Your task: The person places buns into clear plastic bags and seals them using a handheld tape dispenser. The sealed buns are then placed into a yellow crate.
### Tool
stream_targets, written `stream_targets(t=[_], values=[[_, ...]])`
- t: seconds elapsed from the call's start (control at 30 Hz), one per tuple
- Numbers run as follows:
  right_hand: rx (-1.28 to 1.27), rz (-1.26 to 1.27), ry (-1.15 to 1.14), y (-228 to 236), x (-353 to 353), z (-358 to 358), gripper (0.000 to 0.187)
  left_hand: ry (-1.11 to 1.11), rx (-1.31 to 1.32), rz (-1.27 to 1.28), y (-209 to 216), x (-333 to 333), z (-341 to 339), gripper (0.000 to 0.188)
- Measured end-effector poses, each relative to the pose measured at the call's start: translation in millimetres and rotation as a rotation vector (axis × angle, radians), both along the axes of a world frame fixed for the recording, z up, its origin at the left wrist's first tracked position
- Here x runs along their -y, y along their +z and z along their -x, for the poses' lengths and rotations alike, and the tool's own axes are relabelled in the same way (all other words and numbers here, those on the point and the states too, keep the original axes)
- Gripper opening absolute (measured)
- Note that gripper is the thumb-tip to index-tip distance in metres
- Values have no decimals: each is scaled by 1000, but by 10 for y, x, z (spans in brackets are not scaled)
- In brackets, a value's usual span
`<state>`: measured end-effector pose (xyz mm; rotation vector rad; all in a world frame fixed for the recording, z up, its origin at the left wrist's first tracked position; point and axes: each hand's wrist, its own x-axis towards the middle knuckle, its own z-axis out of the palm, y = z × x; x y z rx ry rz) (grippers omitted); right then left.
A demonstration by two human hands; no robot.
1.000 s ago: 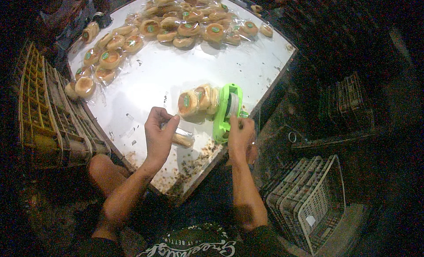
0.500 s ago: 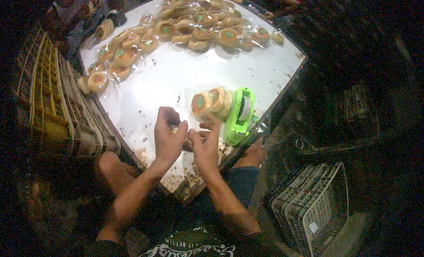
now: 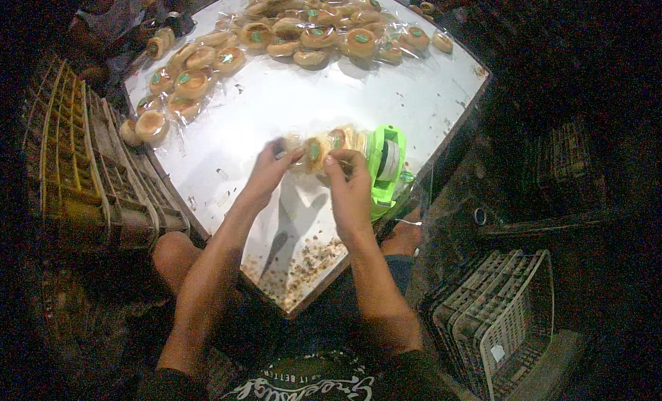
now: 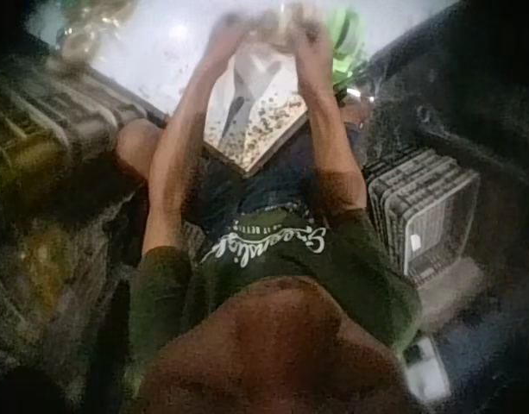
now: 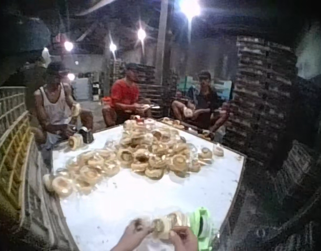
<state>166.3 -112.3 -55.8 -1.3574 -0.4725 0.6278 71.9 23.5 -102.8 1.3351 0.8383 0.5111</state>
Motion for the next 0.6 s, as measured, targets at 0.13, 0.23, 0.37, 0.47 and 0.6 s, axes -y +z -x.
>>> stream_targets(t=[0.13, 0.23, 0.37, 0.47, 0.6], values=[[198, 123, -121, 69, 168, -513, 18, -123, -116, -11, -200, -5, -95, 67], [530, 298, -150, -80, 87, -1374, 25, -126, -307, -288, -200, -11, -101, 70], [610, 530, -108, -459, -282, -2557, 37, -92, -270, -197, 186, -51, -198, 68], [467, 641, -149, -779, -735, -3300, 57, -99, -248, -161, 305, -132, -224, 65], [570, 847, -341, -955, -1366, -4535, 114, -188, -243, -87, 457, -243, -261, 50]])
